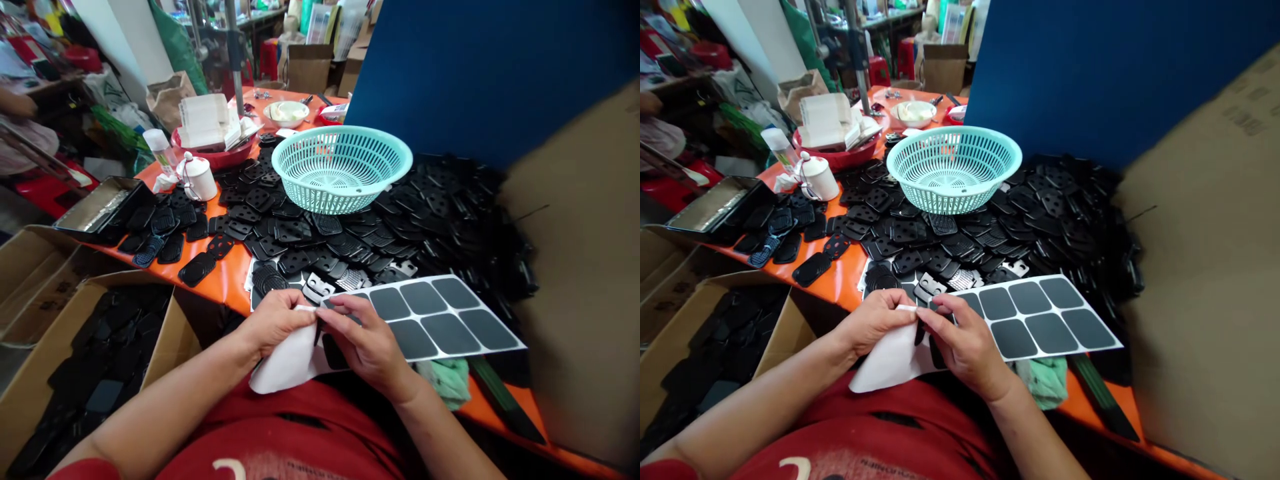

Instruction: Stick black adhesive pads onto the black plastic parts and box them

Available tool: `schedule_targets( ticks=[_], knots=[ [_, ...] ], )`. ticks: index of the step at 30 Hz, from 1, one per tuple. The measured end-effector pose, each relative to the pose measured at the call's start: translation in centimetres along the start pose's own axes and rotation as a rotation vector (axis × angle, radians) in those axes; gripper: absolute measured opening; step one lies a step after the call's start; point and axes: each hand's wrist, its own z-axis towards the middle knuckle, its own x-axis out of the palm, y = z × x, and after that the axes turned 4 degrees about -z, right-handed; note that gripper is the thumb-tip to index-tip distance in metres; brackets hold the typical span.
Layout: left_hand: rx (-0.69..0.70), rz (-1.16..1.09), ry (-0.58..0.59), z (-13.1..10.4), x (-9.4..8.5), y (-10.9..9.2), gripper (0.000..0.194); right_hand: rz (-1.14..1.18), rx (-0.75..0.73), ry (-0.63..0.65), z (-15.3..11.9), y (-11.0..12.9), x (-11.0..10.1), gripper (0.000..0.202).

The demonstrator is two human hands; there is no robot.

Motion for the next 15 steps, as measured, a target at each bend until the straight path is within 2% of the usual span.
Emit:
schedule_targets(
  ticks=[4,8,12,15],
  knots=[
    [-0.013,-0.033,0.022,-0.05,-0.06,0.23,0.032,0.058,0.002,-0.001,0.62,-0.05,-0.47,0.027],
    [-0.008,-0.053,-0.002,-0.16,-0.32,0.08,0.036,0.057,-0.006,0.072,0.74,-0.18,-0.78,0.019],
    [0.07,0.095,-0.023,-0.4,-0.46,-0.18,0.031,0.015,0.026,0.007,0.79,-0.15,-0.67,0.029],
    [0.023,0.079,-0.016,-0.39,-0.31,-0.04,0.028,-0.023,-0.02,-0.005,1.03,-0.21,-0.65,0.029]
  ],
)
